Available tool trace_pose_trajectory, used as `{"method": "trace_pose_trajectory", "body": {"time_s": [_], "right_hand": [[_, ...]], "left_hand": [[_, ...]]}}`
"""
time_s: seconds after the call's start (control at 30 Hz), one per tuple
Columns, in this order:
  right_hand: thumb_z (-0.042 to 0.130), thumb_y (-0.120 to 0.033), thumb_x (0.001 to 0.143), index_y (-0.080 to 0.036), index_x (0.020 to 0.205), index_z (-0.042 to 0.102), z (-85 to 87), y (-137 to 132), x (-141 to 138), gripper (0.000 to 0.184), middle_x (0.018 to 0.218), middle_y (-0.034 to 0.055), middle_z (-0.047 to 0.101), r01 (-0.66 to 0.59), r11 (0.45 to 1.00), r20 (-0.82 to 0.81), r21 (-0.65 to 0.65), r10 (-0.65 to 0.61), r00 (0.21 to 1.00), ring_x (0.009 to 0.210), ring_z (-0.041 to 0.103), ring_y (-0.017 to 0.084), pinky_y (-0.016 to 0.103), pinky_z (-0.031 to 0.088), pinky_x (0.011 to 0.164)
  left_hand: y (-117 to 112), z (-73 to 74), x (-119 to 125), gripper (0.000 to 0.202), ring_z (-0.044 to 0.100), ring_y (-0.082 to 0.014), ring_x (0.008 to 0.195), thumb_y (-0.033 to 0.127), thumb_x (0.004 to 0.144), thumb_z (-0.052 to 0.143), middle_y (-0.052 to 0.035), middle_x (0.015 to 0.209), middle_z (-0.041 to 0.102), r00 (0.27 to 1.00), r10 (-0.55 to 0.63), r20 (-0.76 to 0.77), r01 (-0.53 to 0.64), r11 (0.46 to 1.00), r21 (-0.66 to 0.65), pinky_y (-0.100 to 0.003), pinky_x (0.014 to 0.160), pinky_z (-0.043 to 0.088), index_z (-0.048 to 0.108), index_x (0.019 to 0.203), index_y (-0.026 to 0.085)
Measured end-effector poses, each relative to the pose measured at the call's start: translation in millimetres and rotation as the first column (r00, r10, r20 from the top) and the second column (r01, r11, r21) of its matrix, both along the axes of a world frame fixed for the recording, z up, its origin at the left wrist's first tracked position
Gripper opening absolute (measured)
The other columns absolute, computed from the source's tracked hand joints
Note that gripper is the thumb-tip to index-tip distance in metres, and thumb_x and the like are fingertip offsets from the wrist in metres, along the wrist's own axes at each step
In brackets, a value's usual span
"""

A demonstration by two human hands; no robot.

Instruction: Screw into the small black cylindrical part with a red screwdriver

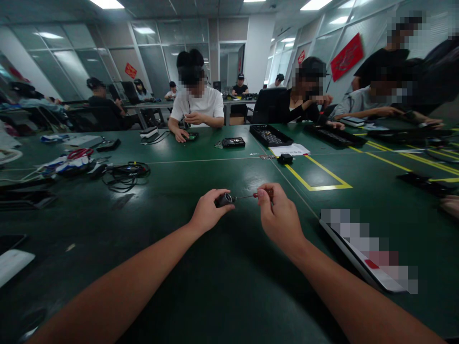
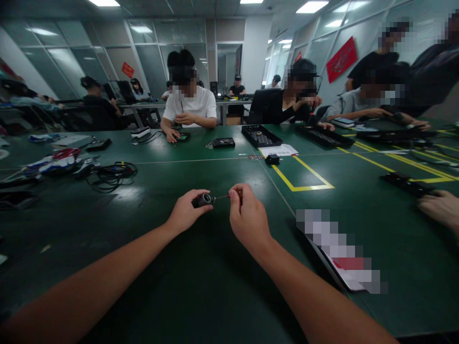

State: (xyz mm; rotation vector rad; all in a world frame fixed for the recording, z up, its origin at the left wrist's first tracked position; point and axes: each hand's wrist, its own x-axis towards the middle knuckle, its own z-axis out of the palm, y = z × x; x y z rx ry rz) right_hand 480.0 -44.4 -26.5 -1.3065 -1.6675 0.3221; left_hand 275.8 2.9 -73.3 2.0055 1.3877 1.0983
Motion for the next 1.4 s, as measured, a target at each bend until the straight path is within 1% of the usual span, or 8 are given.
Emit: {"method": "trace_pose_trajectory", "body": {"time_s": [0.4,0.57,0.67,0.77,0.97,1.07,1.2,1.4], "right_hand": [[0.043,-0.036,0.103,-0.022,0.1,0.056,1.6,-1.7,-0.5,0.019,0.081,0.0048,0.069,-0.002,1.0,-0.012,-0.001,0.002,1.0,0.067,0.064,0.021,0.032,0.043,0.062],[0.044,-0.036,0.103,-0.022,0.101,0.057,2.2,-2.3,0.3,0.02,0.082,0.0048,0.069,-0.01,1.0,-0.019,-0.007,0.01,1.0,0.069,0.065,0.021,0.032,0.043,0.063],[0.043,-0.036,0.104,-0.022,0.101,0.057,2.4,-2.4,-0.1,0.021,0.082,0.0046,0.069,-0.014,1.0,-0.016,-0.007,0.013,1.0,0.069,0.064,0.02,0.032,0.043,0.063],[0.043,-0.037,0.104,-0.022,0.101,0.058,1.6,-2.6,-1.0,0.021,0.083,0.0046,0.069,-0.032,0.999,-0.018,0.006,0.032,0.999,0.07,0.064,0.02,0.032,0.044,0.064],[0.044,-0.037,0.103,-0.022,0.101,0.058,0.9,-3.2,-1.2,0.021,0.077,0.0033,0.066,-0.035,0.999,-0.005,-0.019,0.035,0.999,0.068,0.064,0.021,0.031,0.042,0.06],[0.044,-0.037,0.103,-0.022,0.101,0.058,0.7,-3.2,-0.9,0.021,0.077,0.0033,0.066,-0.037,0.999,-0.012,-0.023,0.037,0.999,0.067,0.064,0.021,0.031,0.042,0.06],[0.044,-0.038,0.103,-0.022,0.1,0.058,-0.3,-3.5,-1.5,0.021,0.076,0.003,0.066,-0.05,0.998,-0.015,-0.025,0.049,0.999,0.067,0.064,0.021,0.031,0.042,0.06],[0.044,-0.036,0.103,-0.022,0.1,0.058,0.5,-3.8,-2.6,0.02,0.079,0.0034,0.067,-0.06,0.998,-0.023,-0.018,0.059,0.998,0.069,0.064,0.02,0.031,0.044,0.062]], "left_hand": [[-2.3,3.2,-0.8,0.041,0.068,-0.0226,0.099,0.034,0.091,0.068,-0.0062,0.113,0.072,0.992,0.042,0.12,-0.04,0.999,-0.021,-0.038,0.091,0.053,0.063,0.13,0.023],[5.9,4.5,-6.5,0.027,0.065,-0.0182,0.084,0.035,0.096,0.055,-0.0054,0.101,0.069,0.963,0.061,0.261,-0.043,0.996,-0.074,-0.032,0.076,0.052,0.062,0.119,0.021],[14.1,8.7,-10.0,0.019,0.061,-0.0166,0.074,0.034,0.092,0.059,-0.0035,0.09,0.066,0.949,0.123,0.29,-0.096,0.99,-0.106,-0.03,0.068,0.049,0.06,0.105,0.02],[20.3,18.4,-13.5,0.019,0.061,-0.0181,0.075,0.038,0.088,0.066,-0.003,0.084,0.065,0.976,0.16,0.149,-0.149,0.985,-0.087,-0.031,0.069,0.049,0.062,0.093,0.019],[30.7,31.9,-19.4,0.015,0.069,-0.0254,0.088,0.031,0.086,0.069,-0.0077,0.095,0.074,0.983,-0.009,-0.181,-0.016,0.991,-0.136,-0.037,0.079,0.052,0.073,0.098,0.021],[38.2,28.6,-18.9,0.021,0.07,-0.0292,0.095,0.031,0.085,0.07,-0.0094,0.103,0.076,0.941,-0.038,-0.336,-0.008,0.991,-0.134,-0.038,0.08,0.051,0.074,0.104,0.023],[51.7,18.8,-15.9,0.031,0.07,-0.0306,0.09,0.037,0.081,0.076,-0.0115,0.101,0.075,0.875,-0.057,-0.481,-0.011,0.99,-0.138,-0.035,0.073,0.05,0.074,0.108,0.023],[62.9,12.2,-14.2,0.02,0.068,-0.0235,0.078,0.04,0.076,0.078,-0.0065,0.088,0.074,0.844,-0.136,-0.519,0.054,0.984,-0.169,-0.028,0.066,0.046,0.074,0.088,0.023]]}}
